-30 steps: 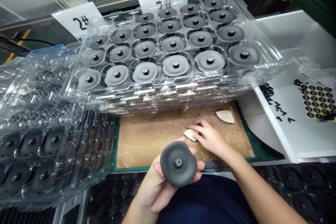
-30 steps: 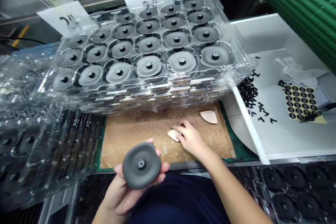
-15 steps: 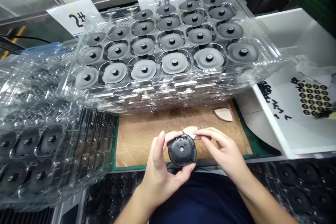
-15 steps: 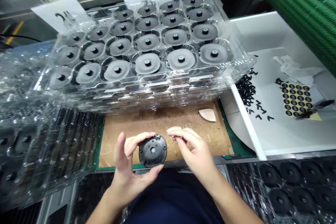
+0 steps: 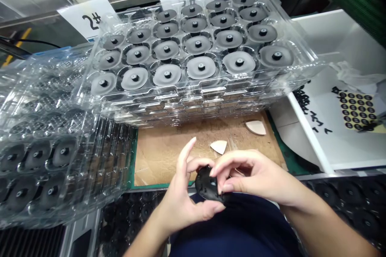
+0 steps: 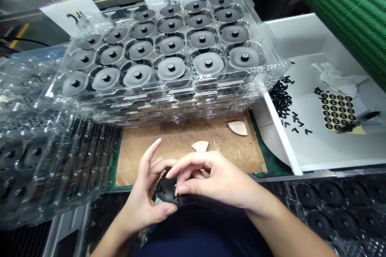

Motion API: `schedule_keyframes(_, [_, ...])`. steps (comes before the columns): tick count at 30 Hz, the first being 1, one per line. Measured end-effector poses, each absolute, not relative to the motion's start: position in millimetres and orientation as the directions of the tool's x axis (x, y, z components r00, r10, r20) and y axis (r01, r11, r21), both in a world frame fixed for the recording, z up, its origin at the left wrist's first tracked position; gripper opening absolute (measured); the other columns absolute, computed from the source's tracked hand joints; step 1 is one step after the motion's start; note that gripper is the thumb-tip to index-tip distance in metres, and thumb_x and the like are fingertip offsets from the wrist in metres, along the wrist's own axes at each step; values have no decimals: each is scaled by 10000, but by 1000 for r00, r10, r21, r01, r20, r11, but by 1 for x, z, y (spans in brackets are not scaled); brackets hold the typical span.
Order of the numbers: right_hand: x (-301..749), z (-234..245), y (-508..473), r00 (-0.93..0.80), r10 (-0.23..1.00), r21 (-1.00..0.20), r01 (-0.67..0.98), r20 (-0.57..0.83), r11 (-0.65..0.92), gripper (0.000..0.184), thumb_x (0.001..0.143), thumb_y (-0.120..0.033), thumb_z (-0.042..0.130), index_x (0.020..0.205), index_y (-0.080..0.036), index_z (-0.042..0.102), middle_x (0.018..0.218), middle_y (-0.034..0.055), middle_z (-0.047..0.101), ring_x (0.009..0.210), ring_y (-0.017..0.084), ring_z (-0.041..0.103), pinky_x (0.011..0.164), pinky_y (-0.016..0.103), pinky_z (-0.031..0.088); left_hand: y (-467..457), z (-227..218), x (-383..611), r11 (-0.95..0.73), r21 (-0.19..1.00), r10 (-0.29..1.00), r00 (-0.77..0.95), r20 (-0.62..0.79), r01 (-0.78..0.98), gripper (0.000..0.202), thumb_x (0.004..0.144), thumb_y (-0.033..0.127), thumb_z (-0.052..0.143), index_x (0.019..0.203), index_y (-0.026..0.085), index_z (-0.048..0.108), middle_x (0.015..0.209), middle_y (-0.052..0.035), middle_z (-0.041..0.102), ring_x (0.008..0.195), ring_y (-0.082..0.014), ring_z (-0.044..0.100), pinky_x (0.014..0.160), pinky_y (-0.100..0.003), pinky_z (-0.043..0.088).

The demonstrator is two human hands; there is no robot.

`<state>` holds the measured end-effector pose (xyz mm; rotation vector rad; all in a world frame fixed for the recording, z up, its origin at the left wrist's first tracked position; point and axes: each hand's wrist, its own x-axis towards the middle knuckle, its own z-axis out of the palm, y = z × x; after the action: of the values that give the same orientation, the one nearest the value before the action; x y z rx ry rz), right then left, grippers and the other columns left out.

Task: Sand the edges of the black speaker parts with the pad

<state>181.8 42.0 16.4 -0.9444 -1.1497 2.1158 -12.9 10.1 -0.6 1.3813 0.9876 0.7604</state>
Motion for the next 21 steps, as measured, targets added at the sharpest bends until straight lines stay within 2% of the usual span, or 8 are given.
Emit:
schedule_keyframes(5, [182, 21, 40, -728, 629, -800, -193, -272, -569, 54, 706, -133, 754, 736, -153, 714, 725, -5, 676, 693, 89, 633, 680, 190, 505, 5, 3, -12, 184, 983, 845, 510, -163, 9, 1055, 625, 492, 763, 1423, 409, 78, 1084, -6, 642, 1019, -223, 596, 970, -399, 386])
schedule_keyframes(8, [184, 20, 31, -678, 672, -795, -215, -297, -568, 86, 728, -125, 735, 664, -154, 684, 707, -9, 677, 678, 76, 628, 688, 179, 496, 3, 3, -11, 127, 991, 866, 481, -136, 51, 1033, 640, 436, 775, 1421, 416, 99, 1109, 2, 645, 1036, -213, 584, 982, -390, 382])
schedule_keyframes(14, [184, 0, 9, -527, 767, -740, -335, -367, -584, 122, 664, -198, 805, 693, -171, 689, 686, 7, 699, 643, 95, 643, 632, 188, 493, 2, 5, -12, 51, 995, 877, 473, -88, 91, 1052, 662, 373, 774, 1427, 424, 55, 1247, -14, 592, 1132, -206, 540, 1009, -372, 363])
schedule_keyframes(16, [182, -9, 1, -482, 794, -729, -377, -372, -571, 177, 634, -247, 828, 683, -172, 676, 656, 7, 688, 619, 103, 633, 610, 194, 485, 3, 6, -12, 61, 988, 867, 482, -122, 140, 958, 601, 387, 809, 1391, 381, 267, 1200, -25, 620, 1083, -212, 561, 964, -347, 384])
schedule_keyframes(17, [181, -12, -2, -469, 801, -724, -393, -372, -566, 197, 638, -284, 826, 687, -176, 668, 626, -3, 671, 590, 97, 616, 590, 188, 474, 4, 6, -13, 101, 979, 854, 489, -177, 178, 803, 564, 412, 821, 1279, 324, 466, 1097, -27, 659, 997, -208, 586, 901, -322, 409])
schedule_keyframes(18, [181, -15, -5, -461, 804, -720, -400, -377, -567, 209, 660, -326, 810, 703, -184, 663, 585, -21, 642, 547, 82, 584, 562, 175, 454, 3, 5, -13, 168, 961, 833, 490, -257, 219, 596, 538, 453, 819, 1066, 253, 627, 937, -19, 680, 870, -192, 595, 809, -294, 427])
schedule_keyframes(19, [181, -18, -7, -446, 804, -722, -391, -394, -571, 212, 691, -364, 784, 734, -195, 663, 549, -41, 605, 509, 67, 545, 537, 160, 431, 2, 4, -15, 247, 935, 805, 483, -345, 255, 436, 529, 500, 804, 816, 197, 677, 761, -2, 654, 731, -163, 568, 705, -270, 423])
schedule_keyframes(21, [183, -25, -9, -377, 812, -767, -308, -445, -563, 206, 742, -409, 732, 789, -219, 668, 568, -48, 577, 515, 65, 517, 535, 153, 414, -1, 1, -20, 393, 874, 756, 441, -484, 287, 461, 558, 587, 741, 518, 157, 580, 528, 40, 508, 545, -109, 444, 547, -242, 358])
